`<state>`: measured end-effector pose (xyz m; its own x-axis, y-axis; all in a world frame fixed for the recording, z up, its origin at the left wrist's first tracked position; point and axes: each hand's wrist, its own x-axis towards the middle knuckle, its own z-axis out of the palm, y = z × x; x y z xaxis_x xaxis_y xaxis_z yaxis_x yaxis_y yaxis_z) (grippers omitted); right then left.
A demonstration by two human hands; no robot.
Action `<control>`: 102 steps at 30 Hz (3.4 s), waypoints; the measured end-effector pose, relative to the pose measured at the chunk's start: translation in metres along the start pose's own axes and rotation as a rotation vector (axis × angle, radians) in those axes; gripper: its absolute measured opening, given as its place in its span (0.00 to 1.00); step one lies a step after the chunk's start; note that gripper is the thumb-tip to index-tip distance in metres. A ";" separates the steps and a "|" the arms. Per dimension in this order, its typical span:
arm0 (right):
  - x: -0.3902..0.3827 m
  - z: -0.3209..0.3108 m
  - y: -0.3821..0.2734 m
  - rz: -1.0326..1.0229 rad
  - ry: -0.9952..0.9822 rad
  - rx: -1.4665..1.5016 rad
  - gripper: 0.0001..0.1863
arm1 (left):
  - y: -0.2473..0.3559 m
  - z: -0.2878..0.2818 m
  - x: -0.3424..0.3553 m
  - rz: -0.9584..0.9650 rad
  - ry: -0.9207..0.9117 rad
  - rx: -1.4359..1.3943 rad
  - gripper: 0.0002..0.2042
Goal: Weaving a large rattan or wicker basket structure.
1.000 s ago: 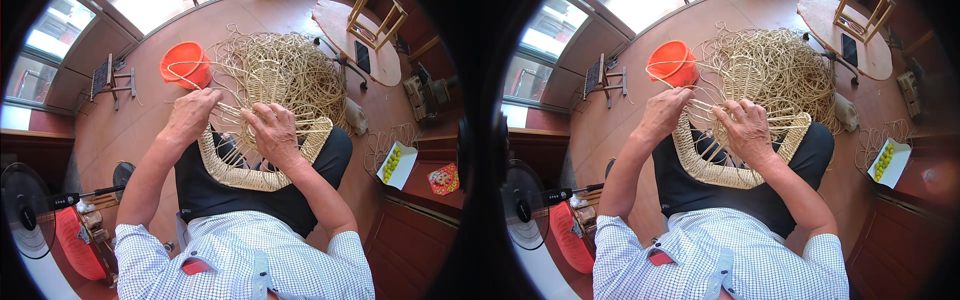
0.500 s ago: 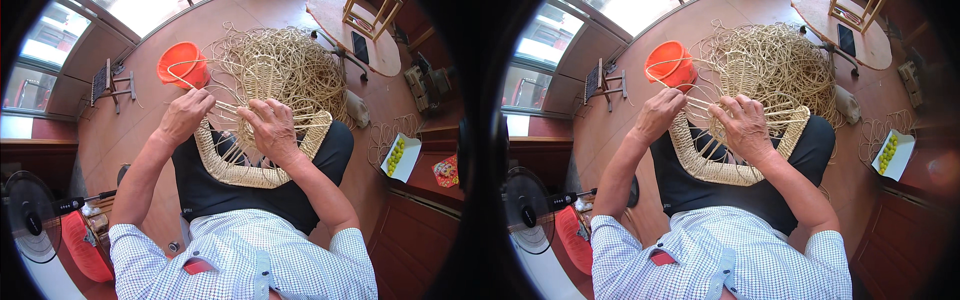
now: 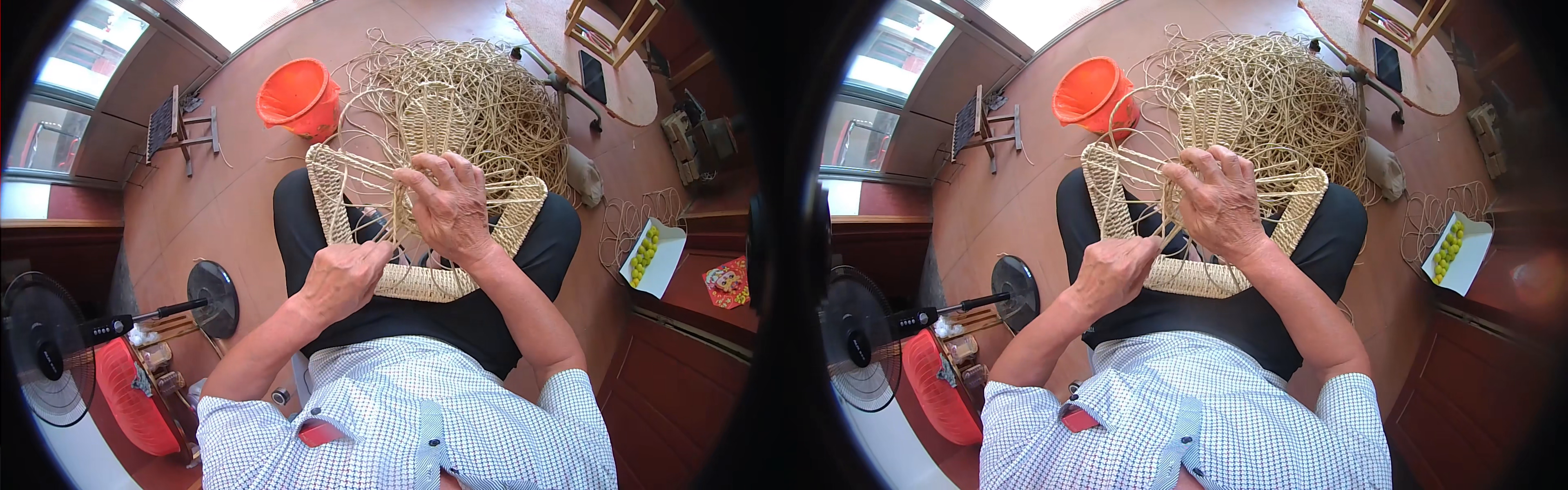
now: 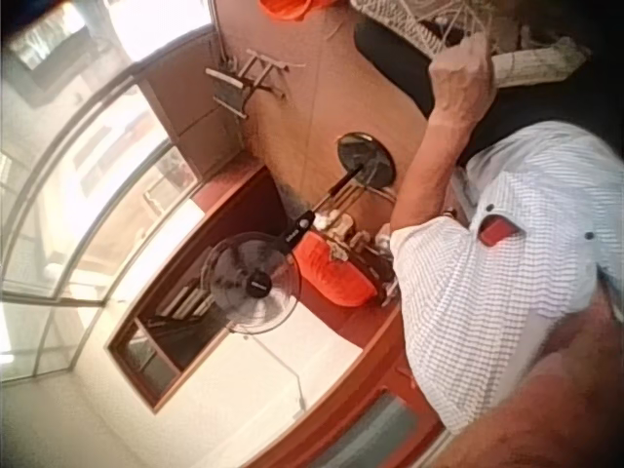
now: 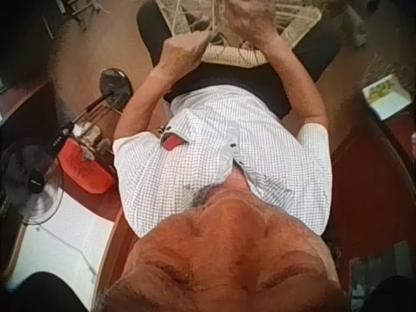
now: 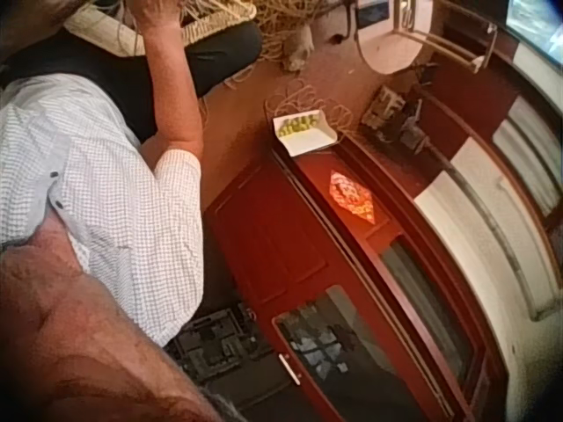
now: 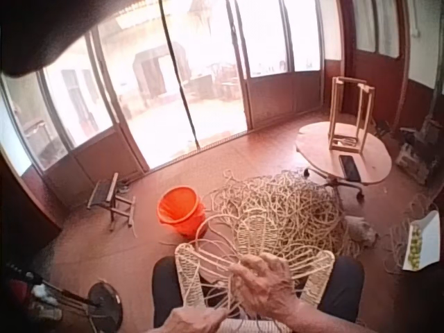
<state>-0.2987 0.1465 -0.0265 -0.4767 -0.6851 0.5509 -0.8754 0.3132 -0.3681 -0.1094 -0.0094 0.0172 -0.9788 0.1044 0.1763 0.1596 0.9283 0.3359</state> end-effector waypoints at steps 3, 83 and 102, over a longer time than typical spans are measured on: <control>0.004 -0.002 -0.005 0.031 0.013 0.020 0.20 | -0.002 -0.007 -0.018 -0.004 -0.026 0.023 0.13; 0.002 0.002 -0.018 0.071 0.010 -0.019 0.32 | 0.038 -0.015 -0.040 -0.467 0.156 -0.002 0.17; -0.001 -0.001 -0.010 0.060 0.007 -0.021 0.36 | 0.026 0.019 -0.001 -0.469 0.115 -0.119 0.16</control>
<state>-0.2890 0.1449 -0.0228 -0.5292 -0.6596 0.5337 -0.8465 0.3675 -0.3852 -0.1065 0.0217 0.0078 -0.9291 -0.3611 0.0800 -0.2743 0.8178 0.5059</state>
